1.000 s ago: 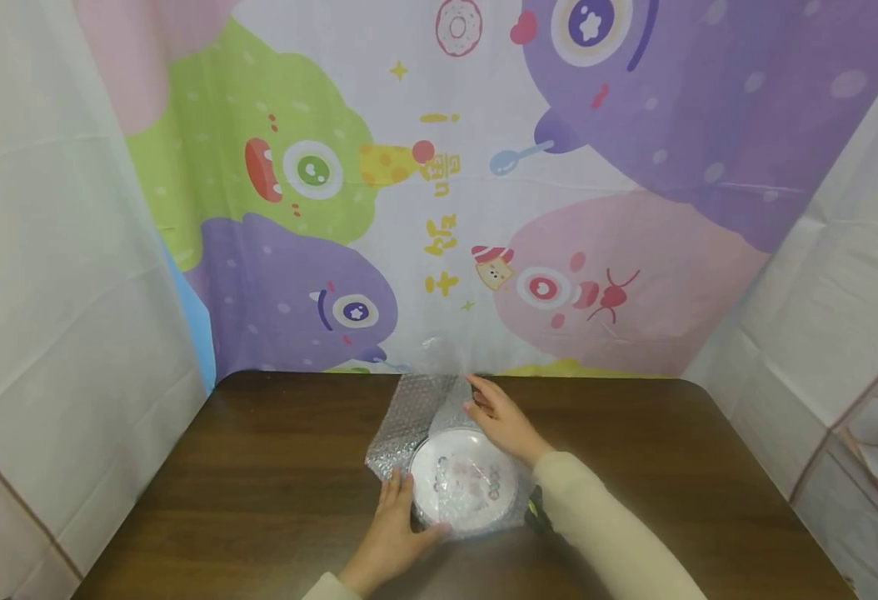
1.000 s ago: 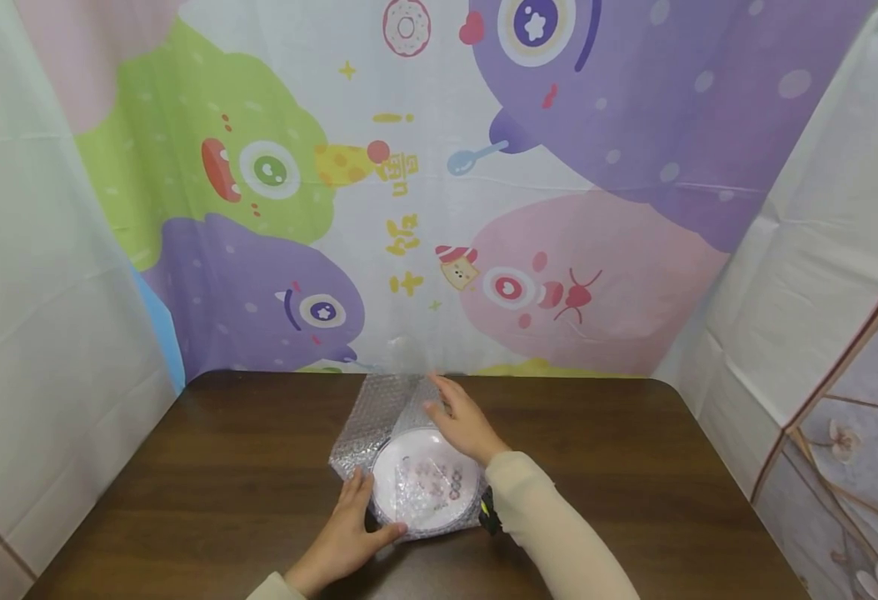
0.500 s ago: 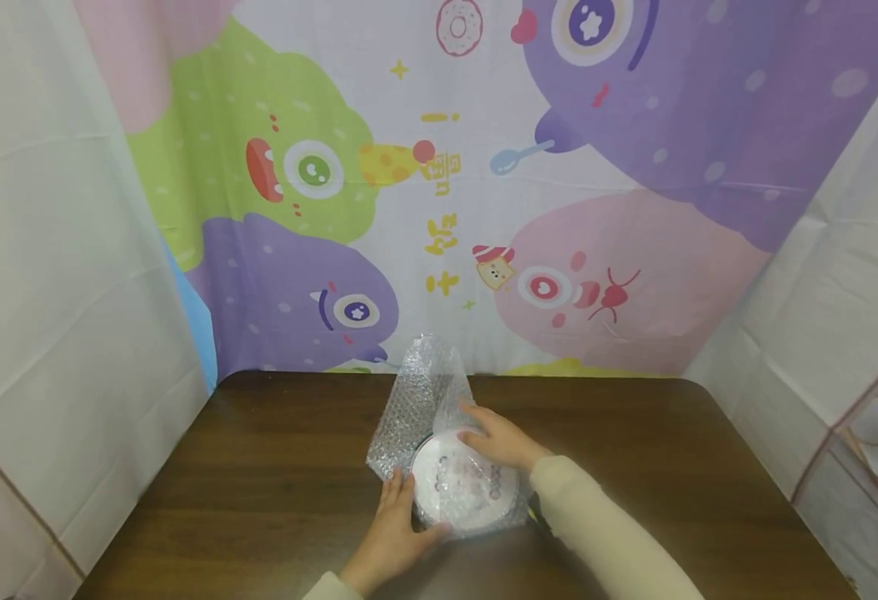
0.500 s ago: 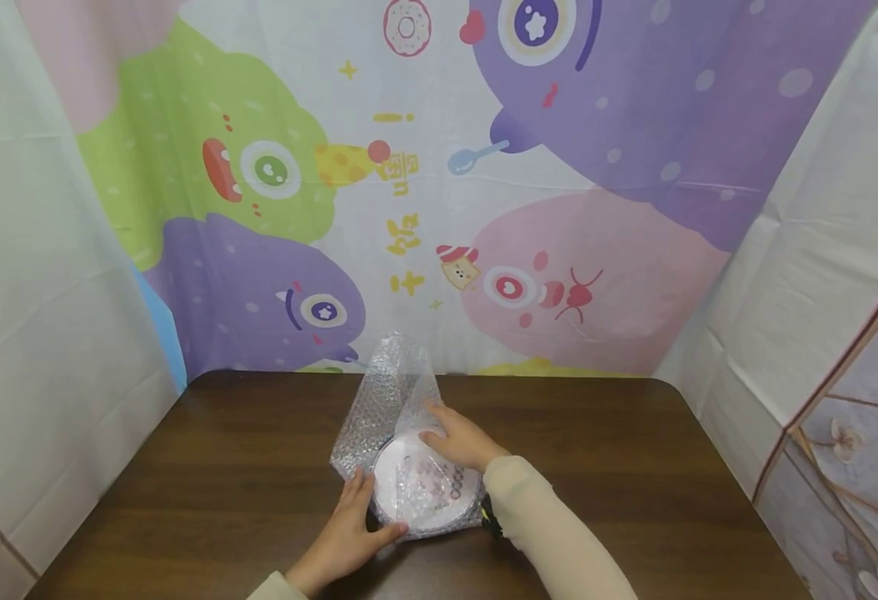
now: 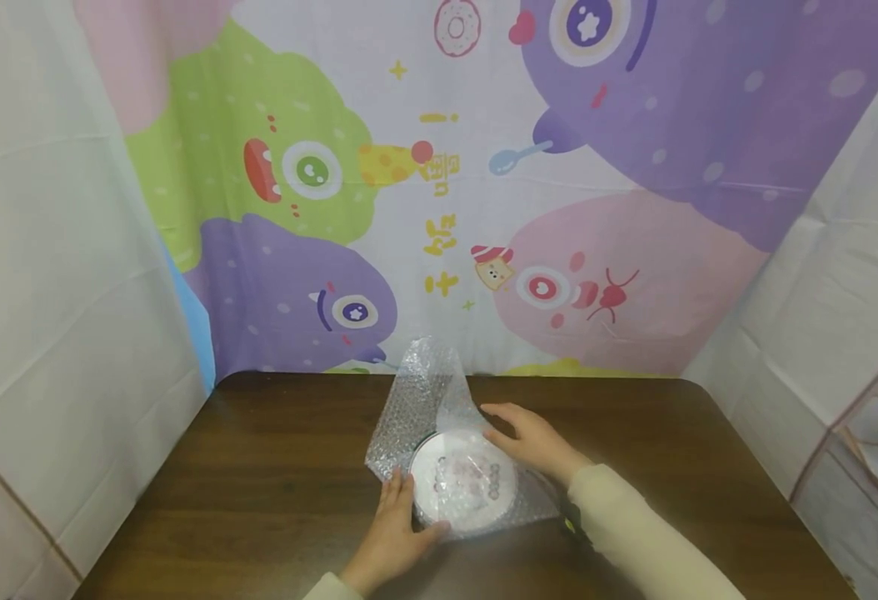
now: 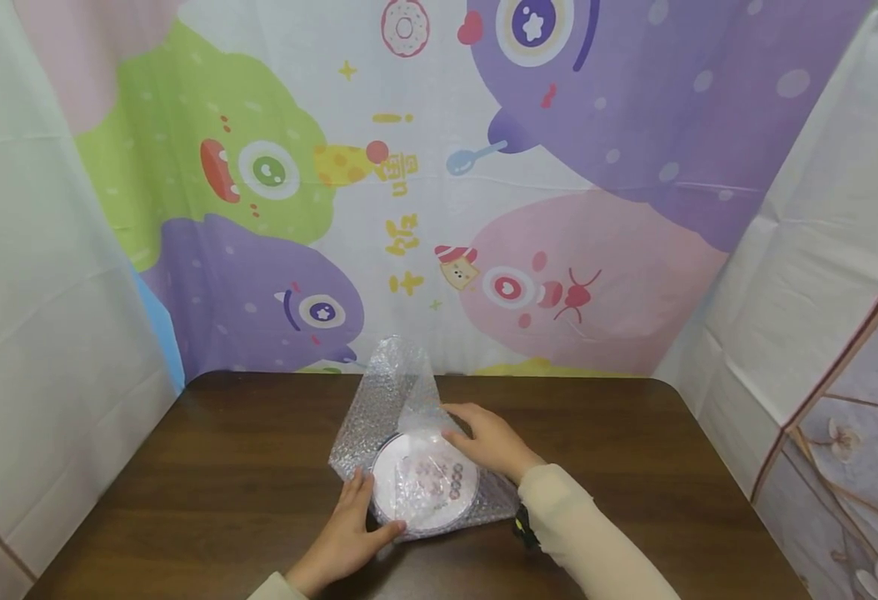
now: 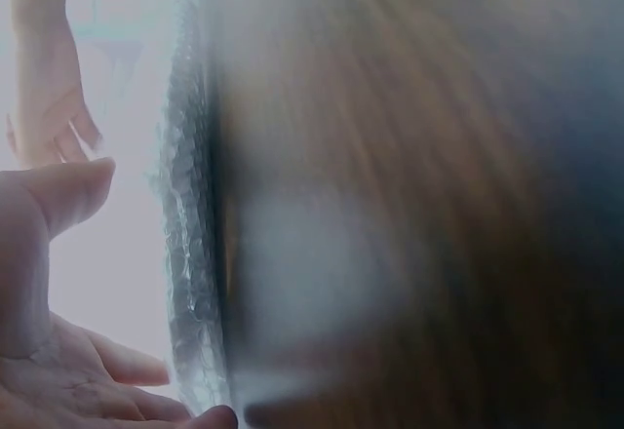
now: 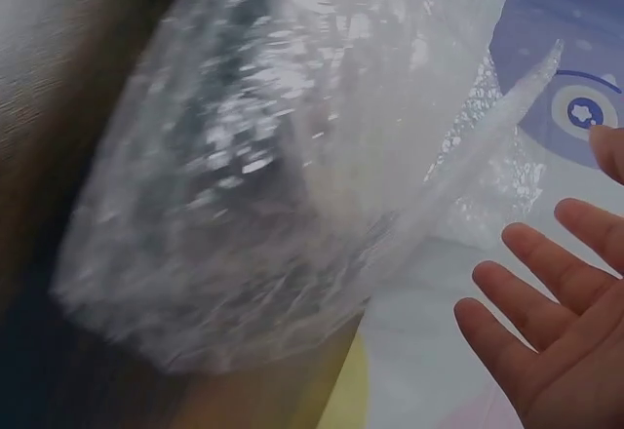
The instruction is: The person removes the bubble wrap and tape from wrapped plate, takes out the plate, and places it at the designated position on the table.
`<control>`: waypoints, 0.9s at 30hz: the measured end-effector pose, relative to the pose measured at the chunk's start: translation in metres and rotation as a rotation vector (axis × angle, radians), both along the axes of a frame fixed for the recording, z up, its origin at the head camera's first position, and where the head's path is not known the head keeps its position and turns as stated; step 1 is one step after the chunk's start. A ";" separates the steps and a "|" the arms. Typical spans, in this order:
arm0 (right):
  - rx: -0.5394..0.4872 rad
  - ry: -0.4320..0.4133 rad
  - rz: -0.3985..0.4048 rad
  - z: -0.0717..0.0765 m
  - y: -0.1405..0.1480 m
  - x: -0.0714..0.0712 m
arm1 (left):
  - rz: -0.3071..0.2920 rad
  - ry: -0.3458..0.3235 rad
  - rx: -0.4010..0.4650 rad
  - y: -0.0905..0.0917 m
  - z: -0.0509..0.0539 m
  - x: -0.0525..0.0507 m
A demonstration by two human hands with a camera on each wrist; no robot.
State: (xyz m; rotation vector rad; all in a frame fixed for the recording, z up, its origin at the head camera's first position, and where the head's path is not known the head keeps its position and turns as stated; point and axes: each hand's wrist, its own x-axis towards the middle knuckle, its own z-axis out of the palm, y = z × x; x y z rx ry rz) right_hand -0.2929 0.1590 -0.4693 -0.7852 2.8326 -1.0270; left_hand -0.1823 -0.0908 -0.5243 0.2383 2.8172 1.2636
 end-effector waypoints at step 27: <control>0.260 0.287 -0.030 -0.026 0.014 0.021 | 0.021 0.011 -0.005 0.006 0.001 0.000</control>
